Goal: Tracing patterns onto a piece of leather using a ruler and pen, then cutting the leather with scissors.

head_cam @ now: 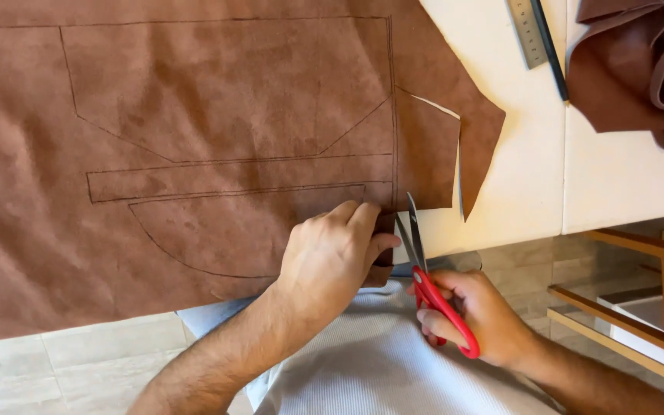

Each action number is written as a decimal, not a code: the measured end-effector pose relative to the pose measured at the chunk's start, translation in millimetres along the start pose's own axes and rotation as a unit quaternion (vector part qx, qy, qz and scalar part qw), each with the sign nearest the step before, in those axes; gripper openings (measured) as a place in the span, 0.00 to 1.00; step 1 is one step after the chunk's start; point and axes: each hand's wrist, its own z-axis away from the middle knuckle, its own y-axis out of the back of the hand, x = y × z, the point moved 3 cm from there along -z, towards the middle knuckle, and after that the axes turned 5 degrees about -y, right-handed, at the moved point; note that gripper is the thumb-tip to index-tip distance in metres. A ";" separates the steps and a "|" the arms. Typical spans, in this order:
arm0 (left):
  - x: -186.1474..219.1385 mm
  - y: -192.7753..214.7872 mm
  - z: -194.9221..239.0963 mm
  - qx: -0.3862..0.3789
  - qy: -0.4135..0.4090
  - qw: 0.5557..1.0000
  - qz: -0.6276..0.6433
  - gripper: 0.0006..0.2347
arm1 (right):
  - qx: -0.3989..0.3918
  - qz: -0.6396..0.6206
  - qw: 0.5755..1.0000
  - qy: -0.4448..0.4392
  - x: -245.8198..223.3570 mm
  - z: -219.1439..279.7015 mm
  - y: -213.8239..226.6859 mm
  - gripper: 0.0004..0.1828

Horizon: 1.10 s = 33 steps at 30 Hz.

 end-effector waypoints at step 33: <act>20.2 4.3 18.8 0.399 -0.126 0.887 0.194 0.05 | 0.084 0.101 0.983 0.126 -31.4 10.7 13.1 0.16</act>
